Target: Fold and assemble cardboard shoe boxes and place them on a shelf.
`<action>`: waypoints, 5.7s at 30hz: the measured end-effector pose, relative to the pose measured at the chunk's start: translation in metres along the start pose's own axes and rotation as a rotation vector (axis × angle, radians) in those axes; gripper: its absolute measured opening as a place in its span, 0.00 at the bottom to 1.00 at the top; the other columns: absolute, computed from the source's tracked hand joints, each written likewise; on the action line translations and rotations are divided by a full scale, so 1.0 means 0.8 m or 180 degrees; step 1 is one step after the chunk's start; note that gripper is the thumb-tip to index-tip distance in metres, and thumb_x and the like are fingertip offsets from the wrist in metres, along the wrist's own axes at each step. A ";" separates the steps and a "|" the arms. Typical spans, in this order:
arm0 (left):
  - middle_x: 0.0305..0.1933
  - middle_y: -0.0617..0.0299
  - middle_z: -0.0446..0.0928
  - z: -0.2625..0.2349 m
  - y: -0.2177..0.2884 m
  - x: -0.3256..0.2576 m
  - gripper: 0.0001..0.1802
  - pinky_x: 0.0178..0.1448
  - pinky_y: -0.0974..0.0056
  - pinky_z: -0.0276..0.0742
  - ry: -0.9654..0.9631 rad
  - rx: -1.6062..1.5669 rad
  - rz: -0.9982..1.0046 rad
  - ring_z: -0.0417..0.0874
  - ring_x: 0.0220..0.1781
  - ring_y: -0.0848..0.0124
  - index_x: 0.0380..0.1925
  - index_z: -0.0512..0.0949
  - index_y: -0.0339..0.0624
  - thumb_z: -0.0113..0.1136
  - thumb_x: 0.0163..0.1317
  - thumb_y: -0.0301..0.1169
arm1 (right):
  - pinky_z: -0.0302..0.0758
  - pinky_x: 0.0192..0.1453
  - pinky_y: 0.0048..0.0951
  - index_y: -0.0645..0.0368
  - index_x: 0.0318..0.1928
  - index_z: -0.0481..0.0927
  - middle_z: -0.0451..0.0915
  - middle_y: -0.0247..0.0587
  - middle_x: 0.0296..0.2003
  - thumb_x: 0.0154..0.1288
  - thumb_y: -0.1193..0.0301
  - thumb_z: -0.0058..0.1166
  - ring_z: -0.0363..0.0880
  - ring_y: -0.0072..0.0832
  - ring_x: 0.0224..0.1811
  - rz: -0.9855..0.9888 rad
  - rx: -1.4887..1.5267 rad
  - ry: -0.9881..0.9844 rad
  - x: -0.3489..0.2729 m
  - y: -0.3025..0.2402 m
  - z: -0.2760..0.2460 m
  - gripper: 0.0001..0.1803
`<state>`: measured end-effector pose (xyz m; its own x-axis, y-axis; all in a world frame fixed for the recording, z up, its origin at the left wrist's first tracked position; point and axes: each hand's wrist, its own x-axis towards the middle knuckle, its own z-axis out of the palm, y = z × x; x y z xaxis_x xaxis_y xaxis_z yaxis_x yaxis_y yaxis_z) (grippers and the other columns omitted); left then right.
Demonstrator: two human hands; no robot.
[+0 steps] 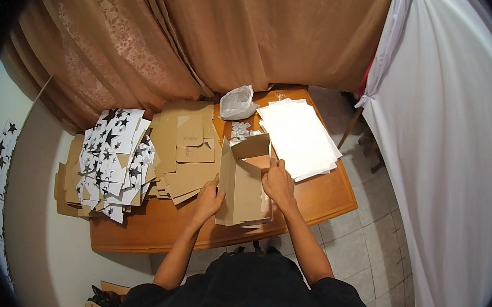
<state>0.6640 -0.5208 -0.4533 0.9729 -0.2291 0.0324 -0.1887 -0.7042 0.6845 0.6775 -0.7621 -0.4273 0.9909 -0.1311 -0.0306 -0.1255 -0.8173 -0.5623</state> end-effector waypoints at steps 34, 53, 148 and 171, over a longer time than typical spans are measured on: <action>0.74 0.23 0.45 0.162 -0.036 -0.032 0.59 0.77 0.38 0.54 0.0345 -0.0018 -0.0412 0.52 0.74 0.26 0.79 0.36 0.37 0.67 0.58 0.35 | 0.58 0.74 0.59 0.51 0.76 0.63 0.60 0.68 0.68 0.71 0.49 0.55 0.59 0.65 0.69 -0.1204 0.0217 -0.0251 -0.002 0.054 0.121 0.38; 0.72 0.22 0.54 0.155 -0.045 -0.027 0.49 0.75 0.41 0.62 -0.0101 -0.0788 -0.0459 0.55 0.75 0.28 0.79 0.51 0.57 0.66 0.63 0.50 | 0.63 0.73 0.58 0.45 0.77 0.61 0.55 0.74 0.70 0.68 0.46 0.60 0.59 0.69 0.71 -0.0793 0.0612 -0.0773 0.001 0.110 0.124 0.42; 0.78 0.39 0.54 0.143 -0.040 -0.010 0.23 0.71 0.26 0.59 -0.0244 0.0510 0.0178 0.56 0.79 0.40 0.58 0.78 0.61 0.68 0.63 0.37 | 0.57 0.73 0.64 0.57 0.39 0.90 0.71 0.48 0.64 0.66 0.53 0.62 0.60 0.47 0.72 -0.2028 -0.0330 -0.0960 -0.029 0.095 0.061 0.20; 0.76 0.32 0.54 0.145 -0.037 0.002 0.17 0.73 0.45 0.69 -0.0281 0.0149 0.0452 0.61 0.75 0.31 0.52 0.77 0.53 0.68 0.64 0.33 | 0.78 0.56 0.46 0.71 0.34 0.86 0.67 0.50 0.62 0.54 0.62 0.71 0.72 0.51 0.57 -0.0952 0.0250 -0.0858 -0.014 0.116 0.093 0.21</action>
<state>0.6559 -0.5781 -0.5578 0.9208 -0.3853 0.0610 -0.3315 -0.6906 0.6428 0.6581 -0.7949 -0.5408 0.9617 0.2662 -0.0657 0.1639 -0.7503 -0.6404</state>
